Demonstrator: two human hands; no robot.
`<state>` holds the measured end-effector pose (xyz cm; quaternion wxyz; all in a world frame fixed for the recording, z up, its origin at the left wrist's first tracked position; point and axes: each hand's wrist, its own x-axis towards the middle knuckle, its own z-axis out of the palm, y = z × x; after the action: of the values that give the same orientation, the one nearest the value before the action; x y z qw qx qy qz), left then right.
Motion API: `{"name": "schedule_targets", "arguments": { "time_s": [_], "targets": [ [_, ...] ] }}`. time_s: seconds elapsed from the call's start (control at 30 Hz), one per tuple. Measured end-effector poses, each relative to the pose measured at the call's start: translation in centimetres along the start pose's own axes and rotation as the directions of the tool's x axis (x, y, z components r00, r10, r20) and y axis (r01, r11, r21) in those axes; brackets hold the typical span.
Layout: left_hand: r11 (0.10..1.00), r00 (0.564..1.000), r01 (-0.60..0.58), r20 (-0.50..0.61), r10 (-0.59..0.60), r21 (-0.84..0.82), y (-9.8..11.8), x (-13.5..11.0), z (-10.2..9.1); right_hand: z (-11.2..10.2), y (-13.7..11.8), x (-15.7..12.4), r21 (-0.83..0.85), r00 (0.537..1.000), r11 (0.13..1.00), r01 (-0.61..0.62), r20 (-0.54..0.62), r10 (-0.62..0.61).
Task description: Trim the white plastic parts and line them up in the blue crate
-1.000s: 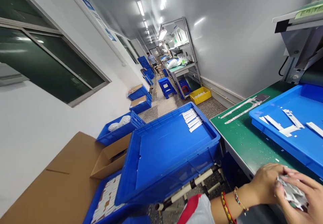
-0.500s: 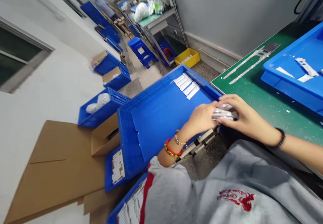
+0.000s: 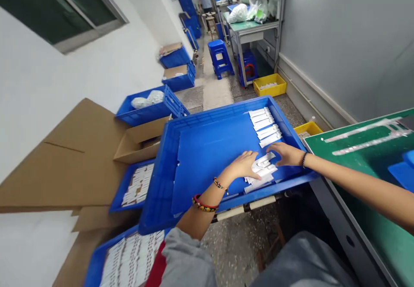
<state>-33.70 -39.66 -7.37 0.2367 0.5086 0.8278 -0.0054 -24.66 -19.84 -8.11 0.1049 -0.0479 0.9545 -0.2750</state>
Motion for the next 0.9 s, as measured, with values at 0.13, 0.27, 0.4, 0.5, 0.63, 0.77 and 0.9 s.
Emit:
{"name": "schedule_targets", "arguments": {
  "time_s": [0.13,0.27,0.4,0.5,0.63,0.77,0.9],
  "targets": [
    [0.995,0.995,0.085,-0.042,-0.087,-0.048,-1.1,-0.4,0.0,-0.2,2.4,0.8,-0.106,0.999,0.993,-0.047,0.021,0.049],
    [0.998,0.999,0.036,0.029,-0.035,-0.048,-0.9,0.1,0.5,0.6,2.7,1.8,-0.134,0.994,0.990,-0.033,0.100,0.047],
    [0.995,0.998,0.049,0.049,-0.045,-0.082,-0.7,0.5,0.8,1.3,2.3,2.1,-0.164,0.988,0.985,-0.046,0.139,0.069],
    [0.995,0.998,0.060,0.032,-0.057,-0.079,-0.9,0.6,0.7,1.3,2.0,1.8,-0.180,0.983,0.981,-0.073,0.156,0.102],
    [0.997,0.999,0.045,-0.001,-0.045,-0.058,-1.5,0.8,0.7,0.8,1.7,1.2,-0.199,0.976,0.974,-0.110,0.163,0.144],
    [0.996,0.999,0.024,-0.029,-0.027,-0.088,-2.0,1.2,0.8,-0.2,1.7,1.0,-0.253,0.975,0.951,-0.176,0.088,0.204],
    [0.992,0.999,0.029,-0.038,-0.034,-0.125,-2.3,1.2,0.8,-0.8,1.4,1.2,-0.297,0.974,0.933,-0.202,0.038,0.223]
  ]
}}
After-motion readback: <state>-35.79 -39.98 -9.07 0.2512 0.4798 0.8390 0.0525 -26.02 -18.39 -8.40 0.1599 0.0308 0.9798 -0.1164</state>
